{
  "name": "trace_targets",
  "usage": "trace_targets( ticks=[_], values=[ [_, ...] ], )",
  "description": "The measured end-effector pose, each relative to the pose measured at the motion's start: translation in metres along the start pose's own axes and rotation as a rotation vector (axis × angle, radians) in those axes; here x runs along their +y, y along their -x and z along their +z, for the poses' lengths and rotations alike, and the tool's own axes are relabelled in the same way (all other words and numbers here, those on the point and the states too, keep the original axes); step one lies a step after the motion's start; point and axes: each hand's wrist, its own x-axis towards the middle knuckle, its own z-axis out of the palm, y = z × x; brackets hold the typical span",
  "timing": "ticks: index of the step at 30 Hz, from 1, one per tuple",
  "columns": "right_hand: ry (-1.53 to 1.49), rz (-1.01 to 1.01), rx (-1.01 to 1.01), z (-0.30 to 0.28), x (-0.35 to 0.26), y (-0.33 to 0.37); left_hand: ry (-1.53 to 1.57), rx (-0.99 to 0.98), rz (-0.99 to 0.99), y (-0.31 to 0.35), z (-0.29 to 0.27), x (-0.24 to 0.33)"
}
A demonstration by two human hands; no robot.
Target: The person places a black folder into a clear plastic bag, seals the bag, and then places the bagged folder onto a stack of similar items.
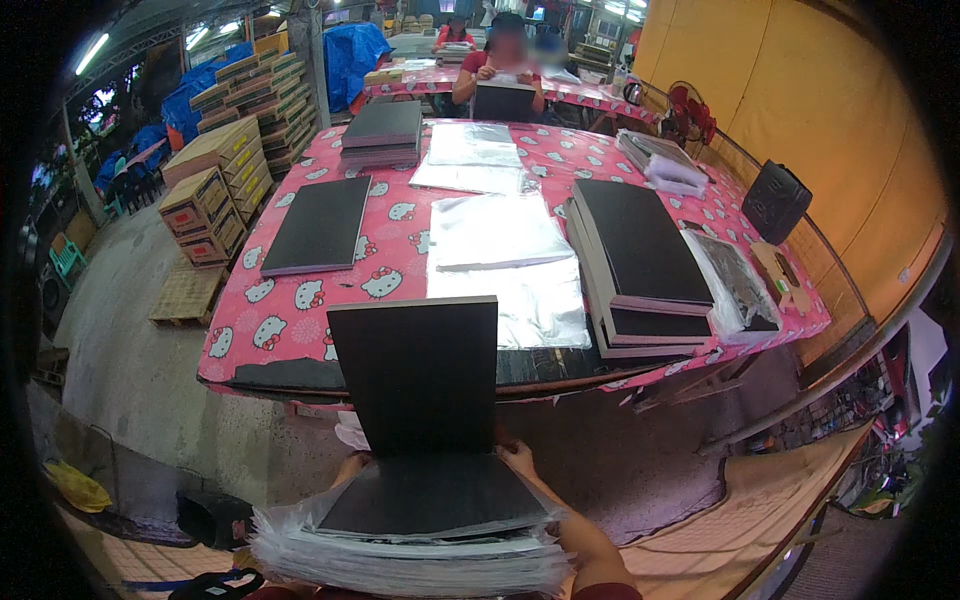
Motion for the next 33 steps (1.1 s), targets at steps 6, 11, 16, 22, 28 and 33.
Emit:
trace_targets(
  ticks=[6,11,16,22,28,33],
  values=[
    [0.023,-1.001,0.498,-0.011,-0.205,-0.003,-0.616,0.542,0.448,-0.039,-0.048,-0.029],
    [0.701,-1.000,0.111,-0.059,-0.250,-0.129,-0.406,0.435,0.710,-0.021,0.011,0.035],
    [-0.093,-0.394,-0.092,-0.084,-0.294,-0.192,-0.450,0.391,0.918,0.064,0.045,0.131],
    [-0.838,-0.320,-0.403,-0.093,-0.383,-0.159,-0.534,0.140,1.083,0.109,0.138,0.219],
    [-0.841,-0.466,-0.790,-0.043,-0.457,-0.053,-0.432,-0.266,1.077,0.042,0.284,0.268],
    [-0.922,-0.611,-0.605,-0.033,-0.439,-0.019,-0.639,-0.075,1.171,0.006,0.274,0.325]
  ],
)
